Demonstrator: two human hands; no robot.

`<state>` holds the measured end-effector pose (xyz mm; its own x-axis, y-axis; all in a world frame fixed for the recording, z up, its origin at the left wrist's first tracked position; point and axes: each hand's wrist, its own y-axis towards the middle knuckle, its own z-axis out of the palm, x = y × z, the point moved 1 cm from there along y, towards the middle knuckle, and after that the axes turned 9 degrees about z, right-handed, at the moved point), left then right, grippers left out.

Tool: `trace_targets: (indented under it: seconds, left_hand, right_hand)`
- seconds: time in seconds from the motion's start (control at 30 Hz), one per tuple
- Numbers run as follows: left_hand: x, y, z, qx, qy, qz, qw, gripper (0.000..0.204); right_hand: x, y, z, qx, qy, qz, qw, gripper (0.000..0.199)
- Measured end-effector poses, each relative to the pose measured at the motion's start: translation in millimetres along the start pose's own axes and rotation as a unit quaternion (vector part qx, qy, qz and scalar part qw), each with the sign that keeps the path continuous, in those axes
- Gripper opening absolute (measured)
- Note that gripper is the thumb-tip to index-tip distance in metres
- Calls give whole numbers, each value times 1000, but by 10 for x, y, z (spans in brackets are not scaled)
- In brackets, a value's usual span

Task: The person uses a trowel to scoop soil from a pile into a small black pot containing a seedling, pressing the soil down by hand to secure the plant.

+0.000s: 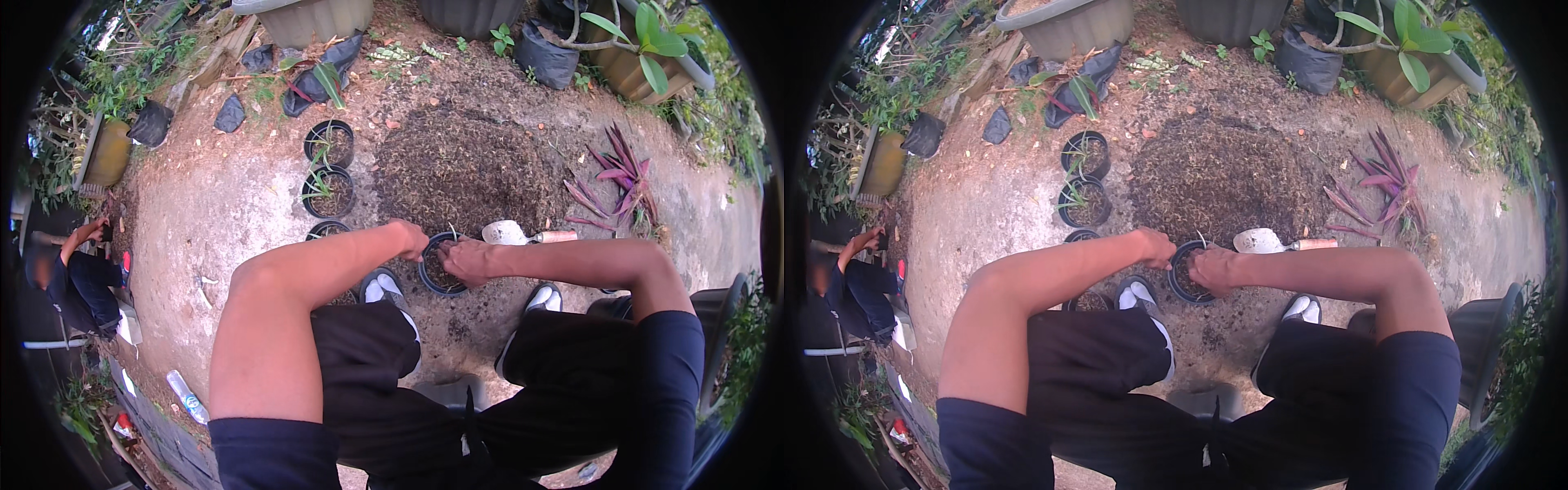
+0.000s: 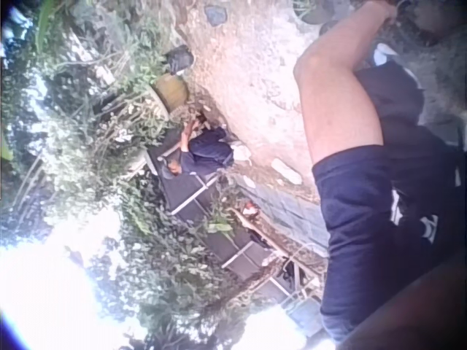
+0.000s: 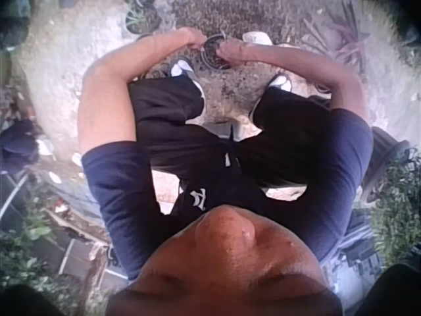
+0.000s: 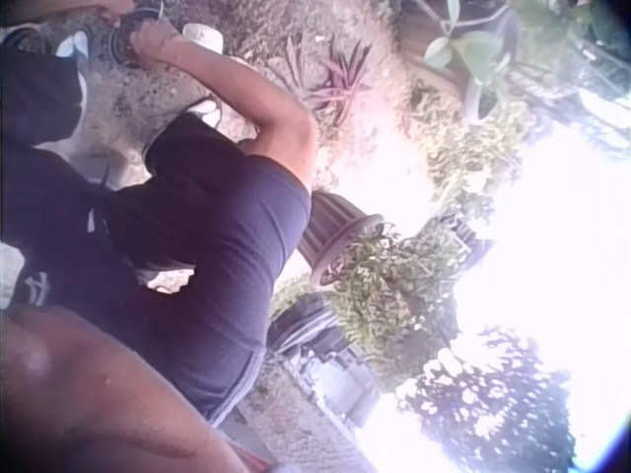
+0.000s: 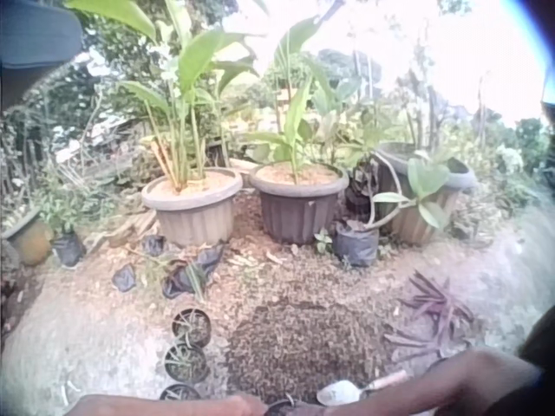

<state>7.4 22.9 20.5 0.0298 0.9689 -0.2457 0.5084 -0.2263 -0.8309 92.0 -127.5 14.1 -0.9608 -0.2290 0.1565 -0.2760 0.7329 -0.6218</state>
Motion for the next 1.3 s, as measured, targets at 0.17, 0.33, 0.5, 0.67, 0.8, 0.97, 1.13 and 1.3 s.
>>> trace_targets:
  seconds: [0.17, 0.33, 0.5, 0.67, 0.8, 0.97, 1.13, 1.3]
  left_hand:
    - [-43, -71, -50, -6, 7, 3, 1000, 45]
    - [-75, -100, -91, 0, 10, 10, 1000, 45]
    - [-56, -95, -78, 9, 0, 9, 1000, 47]
    - [-68, -94, -6, -13, 7, 1, 1000, 48]
    - [-40, -114, -25, -4, 9, 15, 1000, 47]
    - [-11, -114, -28, -11, 7, 39, 999, 50]
    - [-7, -91, -89, 24, -2, 27, 999, 55]
    - [178, 58, 91, 2, -17, 47, 999, 55]
  right_hand:
    - [-9, -58, 63, -122, -14, -50, 991, 66]
    - [-74, -57, 1, -26, 39, -34, 998, 59]
    - [-210, -437, -523, -129, 58, -22, 990, 39]
    - [-640, -1288, -848, -124, 167, 154, 966, 33]
    - [-996, -1776, -274, -82, 102, 268, 954, 40]
    - [-1349, -2118, 732, -18, 84, 298, 951, 66]
    - [-1415, -1976, 1304, -41, 23, 280, 959, 74]
    - [-1370, -1529, 1186, 31, 72, 305, 949, 84]
